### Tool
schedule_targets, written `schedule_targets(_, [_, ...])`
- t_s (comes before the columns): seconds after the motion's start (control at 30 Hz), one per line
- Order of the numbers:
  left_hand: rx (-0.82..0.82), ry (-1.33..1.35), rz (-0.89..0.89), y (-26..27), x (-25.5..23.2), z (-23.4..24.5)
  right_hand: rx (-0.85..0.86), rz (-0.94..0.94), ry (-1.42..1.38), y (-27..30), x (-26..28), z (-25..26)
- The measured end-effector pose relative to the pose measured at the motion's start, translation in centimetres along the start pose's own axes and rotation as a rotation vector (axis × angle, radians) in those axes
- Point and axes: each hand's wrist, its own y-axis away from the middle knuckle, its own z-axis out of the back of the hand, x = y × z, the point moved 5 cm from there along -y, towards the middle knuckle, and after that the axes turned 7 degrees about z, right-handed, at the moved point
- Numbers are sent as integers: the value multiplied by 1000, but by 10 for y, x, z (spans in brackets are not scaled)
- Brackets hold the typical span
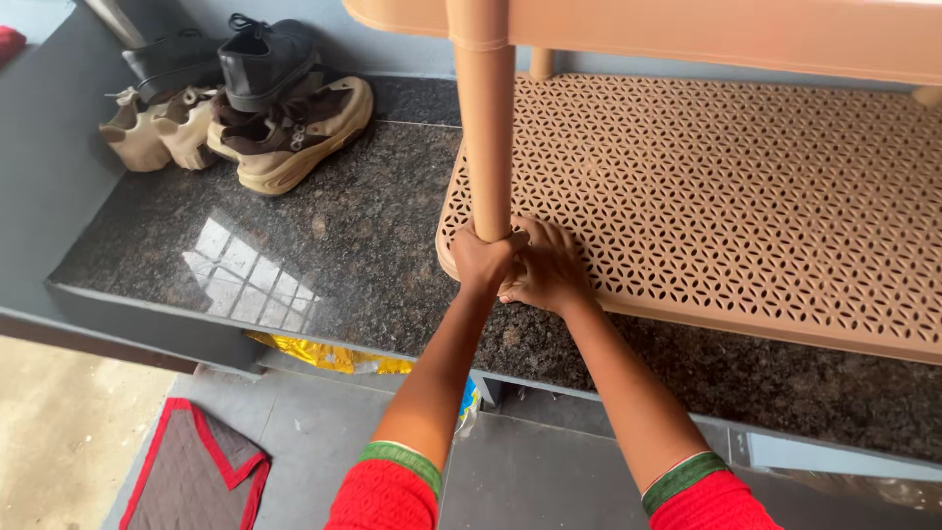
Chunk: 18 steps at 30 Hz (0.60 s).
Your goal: The person assembles a beige plastic two-tier table by inserting cylindrical legs into the top and bottom trays. They align the components, press the legs into place, and adjust the structure to ensure stability.
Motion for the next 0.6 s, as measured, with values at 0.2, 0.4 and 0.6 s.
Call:
schedule_targets(0.2, [84,74,100,8,6,-1,56,-32,-4,2,0,-7])
schedule_targets(0.4, [133,150,82,18,16,-7,30,-20,27,-2,-4,-16])
schedule_targets(0.6, [210,240,-11,14,34,-10,24,-14,-1,1,-9,-15])
